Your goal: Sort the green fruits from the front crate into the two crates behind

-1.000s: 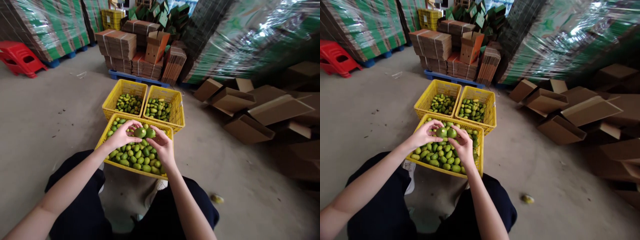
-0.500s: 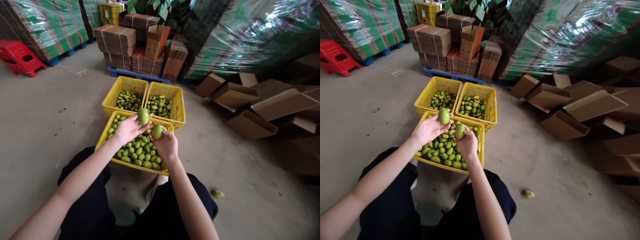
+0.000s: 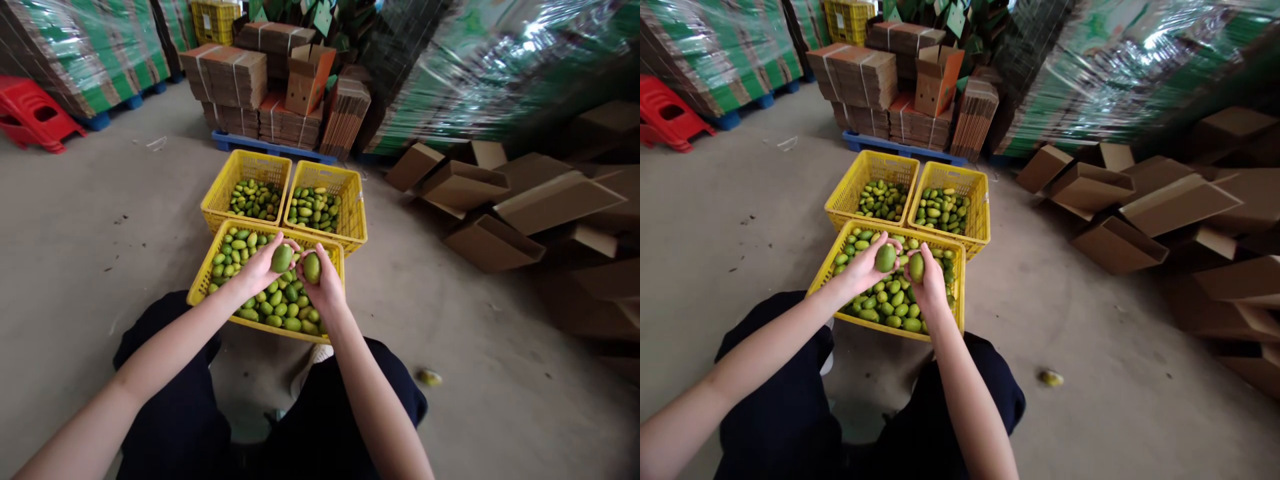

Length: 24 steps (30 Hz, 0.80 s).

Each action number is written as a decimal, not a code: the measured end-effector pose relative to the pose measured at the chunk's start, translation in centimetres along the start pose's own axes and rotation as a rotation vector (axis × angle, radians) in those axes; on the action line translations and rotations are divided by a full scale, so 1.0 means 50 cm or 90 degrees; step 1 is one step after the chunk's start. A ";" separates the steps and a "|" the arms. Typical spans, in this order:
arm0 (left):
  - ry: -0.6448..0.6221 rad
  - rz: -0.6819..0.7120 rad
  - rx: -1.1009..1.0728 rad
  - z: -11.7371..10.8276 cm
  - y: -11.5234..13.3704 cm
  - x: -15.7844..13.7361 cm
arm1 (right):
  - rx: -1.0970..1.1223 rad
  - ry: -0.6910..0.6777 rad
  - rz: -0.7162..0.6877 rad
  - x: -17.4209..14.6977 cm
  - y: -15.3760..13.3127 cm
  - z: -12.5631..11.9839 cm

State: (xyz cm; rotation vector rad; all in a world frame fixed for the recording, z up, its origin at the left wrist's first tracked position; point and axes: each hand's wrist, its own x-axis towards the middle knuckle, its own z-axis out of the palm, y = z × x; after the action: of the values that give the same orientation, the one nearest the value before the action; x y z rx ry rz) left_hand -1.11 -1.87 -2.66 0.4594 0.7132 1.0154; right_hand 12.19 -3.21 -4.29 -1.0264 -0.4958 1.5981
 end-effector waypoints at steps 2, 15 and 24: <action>0.015 -0.042 -0.010 -0.003 -0.006 -0.002 | -0.009 0.009 0.016 0.005 0.003 -0.002; 0.141 -0.098 -0.044 0.000 0.010 -0.006 | 0.071 -0.072 0.039 0.003 0.005 -0.007; 0.181 -0.128 -0.080 -0.007 0.011 -0.001 | 0.029 -0.105 0.085 0.002 0.003 0.006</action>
State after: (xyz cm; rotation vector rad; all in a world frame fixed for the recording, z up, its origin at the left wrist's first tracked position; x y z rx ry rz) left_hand -1.71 -1.64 -2.51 0.1312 0.9241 0.9378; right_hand 11.84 -3.13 -4.28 -0.9137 -0.5082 1.8139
